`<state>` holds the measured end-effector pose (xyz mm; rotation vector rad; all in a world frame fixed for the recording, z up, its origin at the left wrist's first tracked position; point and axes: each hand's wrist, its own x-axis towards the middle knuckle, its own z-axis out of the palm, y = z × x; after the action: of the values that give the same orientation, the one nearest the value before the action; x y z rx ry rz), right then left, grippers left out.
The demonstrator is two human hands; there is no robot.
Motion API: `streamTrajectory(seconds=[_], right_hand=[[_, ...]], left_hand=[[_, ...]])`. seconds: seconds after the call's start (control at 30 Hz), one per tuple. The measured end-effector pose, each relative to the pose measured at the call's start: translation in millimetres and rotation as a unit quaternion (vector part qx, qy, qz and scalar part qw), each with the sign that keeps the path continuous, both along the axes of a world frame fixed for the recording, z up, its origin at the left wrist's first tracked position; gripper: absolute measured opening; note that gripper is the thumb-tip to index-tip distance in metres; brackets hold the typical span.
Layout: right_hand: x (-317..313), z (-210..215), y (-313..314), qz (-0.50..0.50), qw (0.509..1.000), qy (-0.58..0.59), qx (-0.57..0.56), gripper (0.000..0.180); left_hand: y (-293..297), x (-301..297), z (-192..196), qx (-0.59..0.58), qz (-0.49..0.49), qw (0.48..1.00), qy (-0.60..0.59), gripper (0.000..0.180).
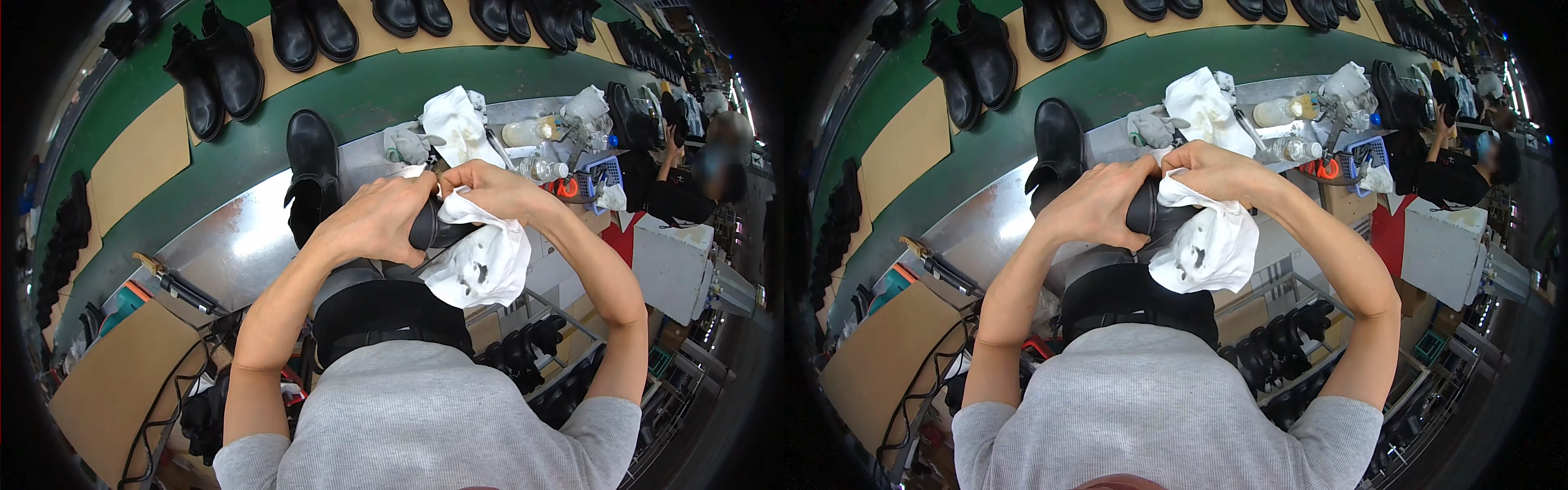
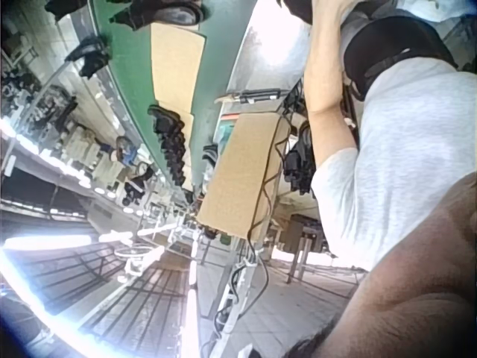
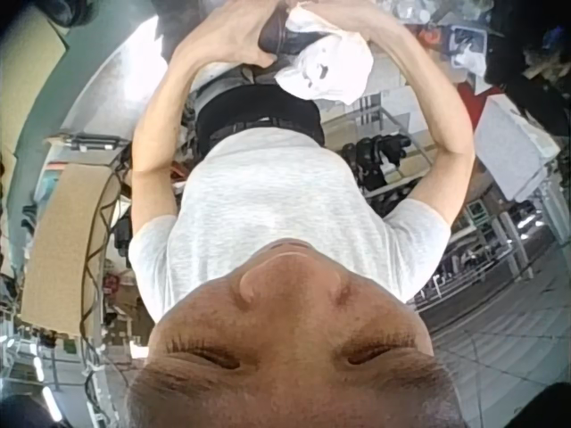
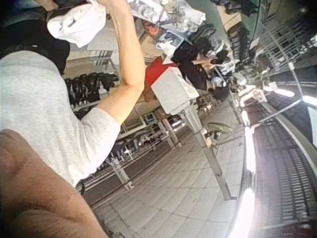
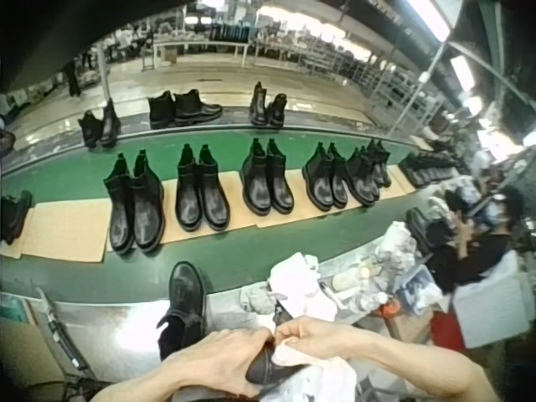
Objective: Inspecting, cleaning, and finishing boots on an assembly line using a cloth, fluid, and a heat gun.
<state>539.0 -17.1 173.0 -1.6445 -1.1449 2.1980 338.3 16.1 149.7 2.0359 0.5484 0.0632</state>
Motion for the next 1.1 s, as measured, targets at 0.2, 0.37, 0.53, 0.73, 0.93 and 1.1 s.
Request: streamTrajectory(seconds=[0.2, 0.37, 0.53, 0.73, 0.93, 1.1], right_hand=[[6.3, -7.9, -2.2, 0.051, 0.998, -0.009, 0.028, 0.005], [2.6, -4.4, 0.1, -0.019, 0.999, 0.000, -0.029, 0.005], [4.3, -4.4, -1.5, 0.066, 0.997, -0.027, 0.026, 0.005], [1.2, -5.4, -1.2, -0.002, 1.000, -0.025, 0.015, 0.004], [1.7, -1.4, 0.1, -0.027, 0.999, 0.003, -0.027, 0.003], [2.6, -4.1, 0.0, 0.050, 0.998, -0.035, 0.030, 0.003]], left_hand=[[2.5, 1.7, 7.9, -0.012, -0.014, 0.999, 0.026, 0.058], [1.2, 0.6, -0.5, -0.002, -0.002, 1.000, 0.004, 0.058], [3.1, 0.8, 7.3, -0.008, -0.008, 1.000, 0.018, 0.059], [1.8, 0.6, -3.6, 0.003, 0.003, 1.000, -0.016, 0.059], [2.8, 0.5, -3.7, -0.006, 0.002, 1.000, -0.014, 0.058], [5.4, 0.1, 0.7, -0.018, -0.009, 1.000, 0.010, 0.058]])
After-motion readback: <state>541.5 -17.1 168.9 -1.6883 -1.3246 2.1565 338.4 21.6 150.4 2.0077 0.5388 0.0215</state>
